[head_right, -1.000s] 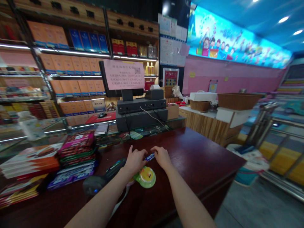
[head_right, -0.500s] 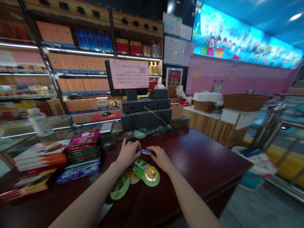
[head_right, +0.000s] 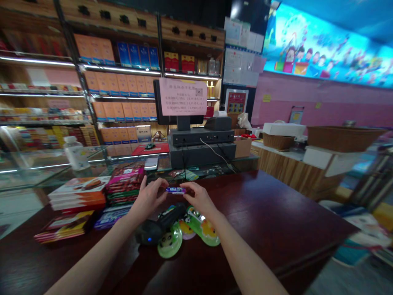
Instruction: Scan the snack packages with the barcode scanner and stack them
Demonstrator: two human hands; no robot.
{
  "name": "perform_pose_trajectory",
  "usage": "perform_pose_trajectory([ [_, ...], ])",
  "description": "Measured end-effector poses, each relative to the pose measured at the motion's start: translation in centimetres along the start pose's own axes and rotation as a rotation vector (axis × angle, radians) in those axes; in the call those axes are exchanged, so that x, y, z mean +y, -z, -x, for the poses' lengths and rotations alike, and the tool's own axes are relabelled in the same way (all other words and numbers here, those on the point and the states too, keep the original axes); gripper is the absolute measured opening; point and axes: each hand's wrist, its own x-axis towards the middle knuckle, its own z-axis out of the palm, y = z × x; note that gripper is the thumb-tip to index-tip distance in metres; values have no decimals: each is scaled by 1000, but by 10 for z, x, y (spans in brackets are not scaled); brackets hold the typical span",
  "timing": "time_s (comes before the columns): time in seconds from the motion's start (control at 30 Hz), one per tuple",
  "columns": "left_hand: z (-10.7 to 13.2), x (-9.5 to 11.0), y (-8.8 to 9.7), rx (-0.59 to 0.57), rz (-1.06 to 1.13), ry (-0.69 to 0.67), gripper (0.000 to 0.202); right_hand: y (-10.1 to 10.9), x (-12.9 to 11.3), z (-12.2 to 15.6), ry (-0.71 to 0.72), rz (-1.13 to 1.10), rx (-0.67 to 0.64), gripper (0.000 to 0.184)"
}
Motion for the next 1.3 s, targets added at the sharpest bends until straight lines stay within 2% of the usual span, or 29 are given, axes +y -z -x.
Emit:
perform_pose_trajectory([
  [0.17,15,-19,11,80,39,50,16,-25,-8,-14,11,-35,-16,35],
  [0.43,36,-47,15,206,195,165,24,-58,-19,-29,52,-54,-15,25],
  [0.63,54,-57,16,287,261,205,20,-79,-23,-29,37,-127,17,19],
  [0.77,63,-58,13,299,229,221,21,-83,-19,-24,64,-113,0,15],
  [0.9,67,-58,10,296,201,178,24,-80,-19,-22,70,-110,14,15],
  [1.17,71,-60,12,305,157,96,14,-78,-28,-13,46,-107,-13,15],
  [1.3,73,-60,12,291,145,127,16,-78,-29,-10,31,-83,-17,16],
])
